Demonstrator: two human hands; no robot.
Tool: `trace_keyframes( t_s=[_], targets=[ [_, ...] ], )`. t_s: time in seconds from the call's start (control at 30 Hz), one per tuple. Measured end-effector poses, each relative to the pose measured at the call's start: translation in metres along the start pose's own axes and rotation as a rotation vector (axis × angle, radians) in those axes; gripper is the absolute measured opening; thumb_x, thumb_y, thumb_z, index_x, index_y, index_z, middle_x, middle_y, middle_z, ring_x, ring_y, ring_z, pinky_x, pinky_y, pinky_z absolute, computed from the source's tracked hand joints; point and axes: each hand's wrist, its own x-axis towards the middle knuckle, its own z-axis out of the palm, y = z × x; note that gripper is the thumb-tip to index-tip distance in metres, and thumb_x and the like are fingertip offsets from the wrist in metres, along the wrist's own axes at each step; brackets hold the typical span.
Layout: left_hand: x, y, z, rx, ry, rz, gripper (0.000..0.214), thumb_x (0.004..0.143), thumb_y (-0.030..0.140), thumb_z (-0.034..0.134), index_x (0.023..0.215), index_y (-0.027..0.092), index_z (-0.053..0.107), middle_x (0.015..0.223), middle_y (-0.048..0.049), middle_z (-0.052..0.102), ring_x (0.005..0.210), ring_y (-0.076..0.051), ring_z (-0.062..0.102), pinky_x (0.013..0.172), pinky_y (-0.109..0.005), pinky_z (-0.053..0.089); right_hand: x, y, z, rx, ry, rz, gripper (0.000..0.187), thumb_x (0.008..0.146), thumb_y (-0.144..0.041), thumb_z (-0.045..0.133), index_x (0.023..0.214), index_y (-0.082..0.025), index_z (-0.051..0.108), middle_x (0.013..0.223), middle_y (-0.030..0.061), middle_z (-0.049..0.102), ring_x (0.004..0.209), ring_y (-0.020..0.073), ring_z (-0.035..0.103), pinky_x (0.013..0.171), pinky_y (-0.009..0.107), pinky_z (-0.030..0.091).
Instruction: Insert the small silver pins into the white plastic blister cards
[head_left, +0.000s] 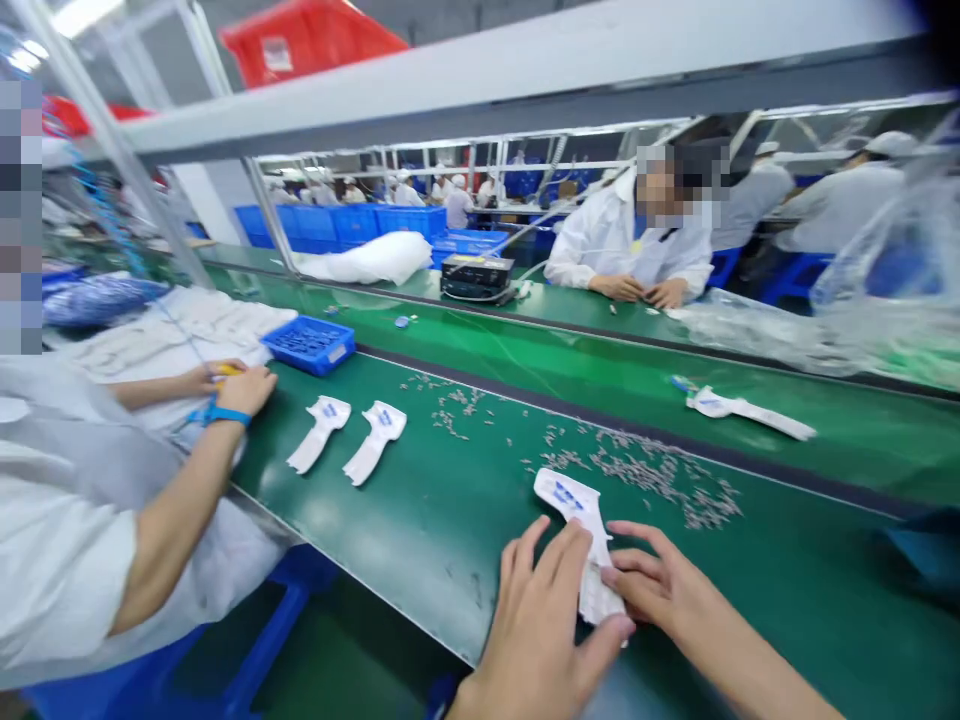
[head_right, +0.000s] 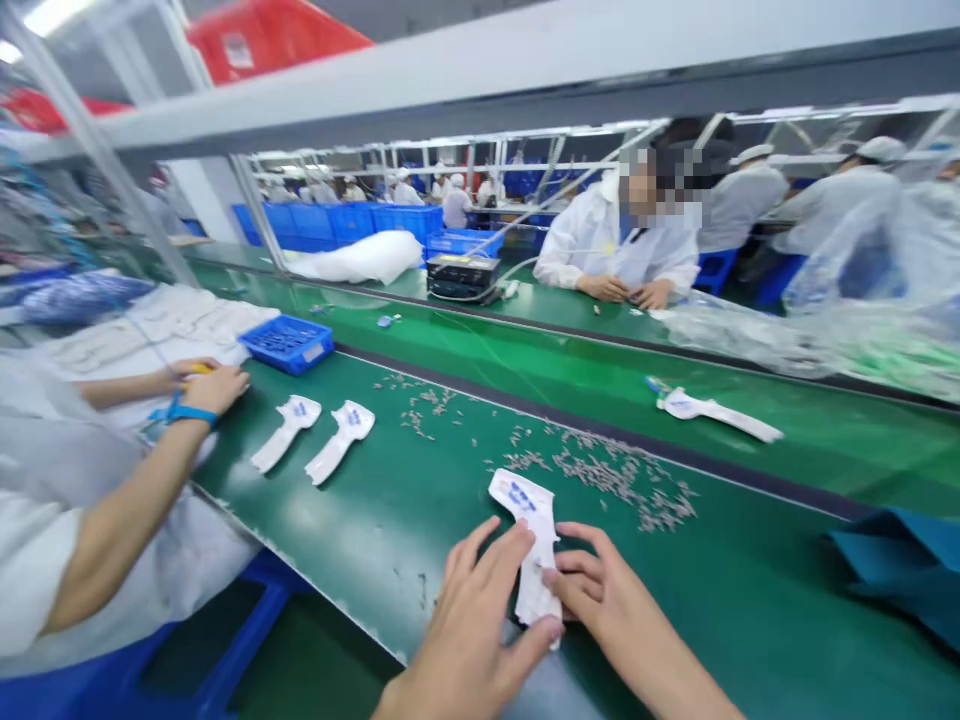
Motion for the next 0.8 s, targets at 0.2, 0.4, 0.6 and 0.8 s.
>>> trace_keyframes(
  t_s=[0.2,0.4,0.6,0.8],
  targets=[
    [0.013,-0.079,-0.06,0.396,0.338,-0.246,0.044,0.097,0.033,0.047,0.138,0.016,0.05,0.147,-0.0156,0.049,0.141,-0.036,0.037,0.108,-0.06,0.04,0.071,-0.061,-0.03,0.059,0.06,-0.04,0.063,0.074,-0.035,0.081,0.125,-0.021,0.047,0.102,0.0114,0.075,0.096,0.0253,0.072,0.085,0.035,0.061],
    [-0.009,-0.155,-0.082,0.71,0.349,-0.467,0.051,0.095,0.037,0.047,0.133,0.004,0.055,0.141,-0.0241,0.053,0.135,-0.049,0.041,0.104,-0.065,0.038,0.151,-0.103,-0.088,-0.142,0.403,-0.299,0.041,0.08,-0.026,0.07,0.117,-0.014,0.058,0.107,0.0172,0.072,0.105,0.0279,0.069,0.093,0.041,0.056],
    [-0.037,-0.129,-0.049,0.598,0.356,-0.125,0.035,0.093,0.033,0.053,0.126,0.023,0.061,0.124,-0.0132,0.062,0.132,-0.041,0.045,0.096,-0.057,0.048,0.118,-0.066,-0.154,-0.6,0.46,-0.353,0.022,0.08,-0.019,0.057,0.094,-0.017,0.074,0.113,0.015,0.072,0.118,0.0344,0.06,0.11,0.048,0.037],
    [-0.044,-0.051,0.034,0.441,0.423,0.084,0.035,0.084,0.023,0.062,0.118,0.027,0.067,0.114,-0.0129,0.066,0.121,-0.039,0.056,0.084,-0.047,0.052,0.053,-0.013,-0.197,-0.908,0.373,-0.331,0.031,0.081,-0.026,0.053,0.105,-0.023,0.073,0.116,0.0108,0.071,0.103,0.031,0.066,0.094,0.044,0.051]
  ],
)
